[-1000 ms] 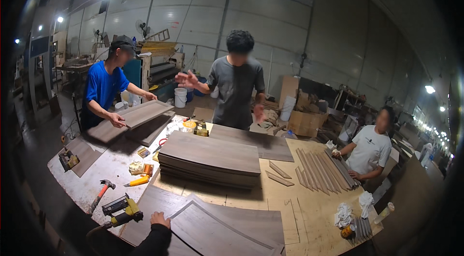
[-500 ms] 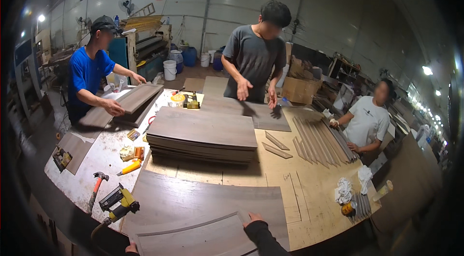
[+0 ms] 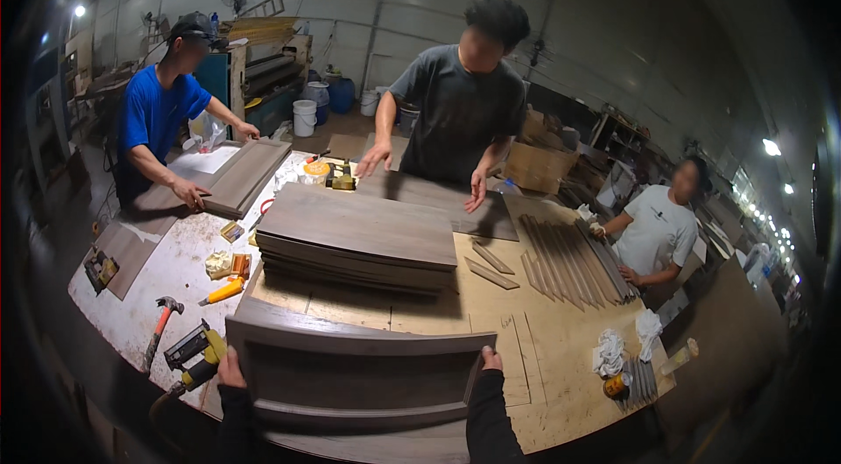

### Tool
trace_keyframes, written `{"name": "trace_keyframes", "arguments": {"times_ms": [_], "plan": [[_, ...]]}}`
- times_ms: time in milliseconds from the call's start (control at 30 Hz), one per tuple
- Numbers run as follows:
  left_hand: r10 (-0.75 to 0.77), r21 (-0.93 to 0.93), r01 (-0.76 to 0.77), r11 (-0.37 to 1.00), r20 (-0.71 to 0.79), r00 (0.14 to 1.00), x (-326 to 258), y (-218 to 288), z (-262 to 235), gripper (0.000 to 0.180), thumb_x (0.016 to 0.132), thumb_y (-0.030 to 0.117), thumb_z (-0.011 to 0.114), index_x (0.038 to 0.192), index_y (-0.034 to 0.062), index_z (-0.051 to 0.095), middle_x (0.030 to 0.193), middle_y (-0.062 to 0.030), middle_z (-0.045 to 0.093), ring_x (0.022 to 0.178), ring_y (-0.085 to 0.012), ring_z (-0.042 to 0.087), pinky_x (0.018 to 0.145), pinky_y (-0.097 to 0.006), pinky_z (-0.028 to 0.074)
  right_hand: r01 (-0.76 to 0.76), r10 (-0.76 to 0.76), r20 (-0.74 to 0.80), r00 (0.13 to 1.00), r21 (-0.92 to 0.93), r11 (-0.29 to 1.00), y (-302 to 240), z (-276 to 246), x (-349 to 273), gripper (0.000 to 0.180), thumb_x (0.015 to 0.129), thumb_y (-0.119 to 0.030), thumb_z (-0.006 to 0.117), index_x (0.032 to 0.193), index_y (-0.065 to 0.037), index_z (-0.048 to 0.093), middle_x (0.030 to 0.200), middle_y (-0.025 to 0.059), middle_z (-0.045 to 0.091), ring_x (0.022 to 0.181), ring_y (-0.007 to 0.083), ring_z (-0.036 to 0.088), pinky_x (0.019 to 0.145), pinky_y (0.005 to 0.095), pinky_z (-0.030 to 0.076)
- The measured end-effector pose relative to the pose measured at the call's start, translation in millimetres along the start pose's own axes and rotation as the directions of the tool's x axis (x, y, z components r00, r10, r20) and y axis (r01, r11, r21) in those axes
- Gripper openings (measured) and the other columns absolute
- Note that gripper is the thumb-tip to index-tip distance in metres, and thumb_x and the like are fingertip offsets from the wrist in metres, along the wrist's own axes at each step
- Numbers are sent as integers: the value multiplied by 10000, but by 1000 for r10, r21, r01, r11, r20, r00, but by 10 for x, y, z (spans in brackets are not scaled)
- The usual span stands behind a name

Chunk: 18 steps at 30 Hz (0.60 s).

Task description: The person constructs wooden panels by aligning wooden trim pieces along the borders by hand and fastening them using a pneumatic nail gun, turning each panel to secure all sides.

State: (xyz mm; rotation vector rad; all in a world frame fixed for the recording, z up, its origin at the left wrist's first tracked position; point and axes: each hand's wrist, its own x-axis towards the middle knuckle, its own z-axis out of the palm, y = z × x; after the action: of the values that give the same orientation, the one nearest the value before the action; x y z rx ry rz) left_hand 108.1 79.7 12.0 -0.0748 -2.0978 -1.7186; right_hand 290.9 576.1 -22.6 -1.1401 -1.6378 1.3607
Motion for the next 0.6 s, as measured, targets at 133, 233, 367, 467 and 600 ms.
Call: {"name": "trace_keyframes", "arguments": {"times_ms": [133, 233, 367, 467, 600], "plan": [[149, 107, -134, 985, -150, 977, 216, -885, 324, 511, 898, 365, 370, 1182, -57, 417, 1143, -223, 478, 1056, -322, 452, 897, -335, 341, 83, -37, -102, 994, 491, 867, -289, 135, -125, 342, 765, -266, 515, 956, 16, 552, 873, 69, 559, 779, 199, 521, 752, 315, 427], [289, 322, -254, 912, -63, 955, 91, -1085, 473, 447, 911, 217, 305, 1272, -45, 280, 1236, -214, 393, 1106, -320, 416, 921, -351, 342, 39, 97, -257, 961, 479, 877, -260, 65, -234, 334, 763, -238, 477, 974, 12, 545, 946, 88, 548, 841, 196, 516, 774, 308, 424], [219, -15, -219, 976, 6, 976, 187, -1058, 645, 451, 915, 242, 279, 1271, -35, 286, 1221, -185, 407, 1092, -288, 425, 920, -347, 348, 378, -321, -204, 925, 413, 828, 913, -371, 257, 315, 766, -130, 476, 998, 71, 548, 1051, 147, 532, 969, 210, 498, 832, 316, 403], [-70, -426, 69, 902, 14, 997, 388, -958, 4, 497, 915, 352, 274, 1224, -26, 363, 1152, -145, 471, 1046, -241, 459, 907, -332, 359, 256, -277, 10, 961, 346, 902, -369, -172, -238, 390, 839, -162, 447, 1153, 70, 437, 1081, 155, 533, 989, 202, 506, 877, 311, 376], [-174, -481, 227, 847, 154, 973, 552, -262, 83, 465, 891, 416, 313, 1019, 9, 498, 901, -113, 522, 855, -190, 516, 786, -299, 408, 249, -256, -46, 966, 440, 863, -978, -246, -347, 273, 826, -120, 530, 1047, 40, 539, 1010, 121, 582, 909, 128, 529, 815, 241, 404]]}}
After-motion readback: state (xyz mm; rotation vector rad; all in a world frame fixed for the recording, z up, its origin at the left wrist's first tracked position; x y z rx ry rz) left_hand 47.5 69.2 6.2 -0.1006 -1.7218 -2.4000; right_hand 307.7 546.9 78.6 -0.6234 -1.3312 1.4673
